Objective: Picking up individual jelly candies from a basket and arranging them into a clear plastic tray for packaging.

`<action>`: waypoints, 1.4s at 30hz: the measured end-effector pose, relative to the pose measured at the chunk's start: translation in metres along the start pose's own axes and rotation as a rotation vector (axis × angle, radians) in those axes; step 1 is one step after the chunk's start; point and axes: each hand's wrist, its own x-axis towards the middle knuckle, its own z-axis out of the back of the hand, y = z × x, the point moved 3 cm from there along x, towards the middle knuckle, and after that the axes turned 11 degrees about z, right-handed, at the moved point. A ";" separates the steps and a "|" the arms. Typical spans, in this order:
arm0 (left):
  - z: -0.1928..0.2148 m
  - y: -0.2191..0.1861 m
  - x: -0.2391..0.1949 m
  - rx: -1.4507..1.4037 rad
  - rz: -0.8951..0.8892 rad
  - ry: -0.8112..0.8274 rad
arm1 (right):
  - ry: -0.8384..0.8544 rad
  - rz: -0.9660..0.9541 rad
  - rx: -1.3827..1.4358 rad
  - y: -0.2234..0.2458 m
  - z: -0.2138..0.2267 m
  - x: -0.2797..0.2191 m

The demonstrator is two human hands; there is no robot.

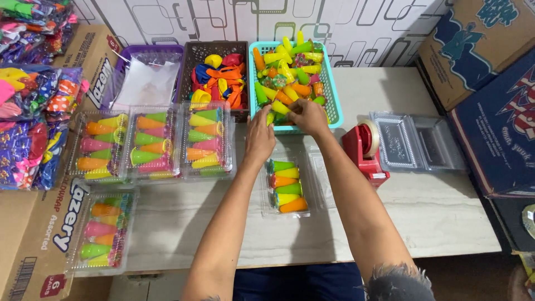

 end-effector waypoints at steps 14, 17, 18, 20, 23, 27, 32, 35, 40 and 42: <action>-0.007 0.001 0.016 0.192 -0.010 0.024 | -0.225 -0.039 0.218 -0.052 0.046 -0.009; -0.012 0.005 0.024 0.239 -0.065 0.005 | -0.137 -0.037 0.096 -0.046 0.033 -0.001; -0.011 0.002 0.026 0.243 -0.114 -0.007 | -0.072 -0.042 0.021 -0.041 0.029 0.004; -0.018 0.006 0.033 0.225 -0.132 -0.006 | 0.008 -0.006 -0.044 -0.037 0.017 0.010; -0.027 0.015 0.039 0.210 -0.152 -0.006 | 0.142 0.054 -0.167 -0.029 0.006 0.017; -0.027 0.017 0.041 0.206 -0.150 0.002 | 0.214 0.091 -0.194 -0.018 0.006 0.019; -0.027 0.019 0.041 0.182 -0.151 0.020 | 0.207 0.101 -0.340 -0.030 -0.006 0.027; -0.030 0.023 0.043 0.177 -0.162 0.018 | 0.188 0.112 -0.345 -0.030 -0.004 0.026; -0.033 0.027 0.044 0.192 -0.175 0.022 | 0.160 0.146 -0.242 -0.035 -0.006 0.026; -0.033 0.029 0.045 0.188 -0.183 0.022 | 0.102 0.179 -0.121 -0.030 0.002 0.021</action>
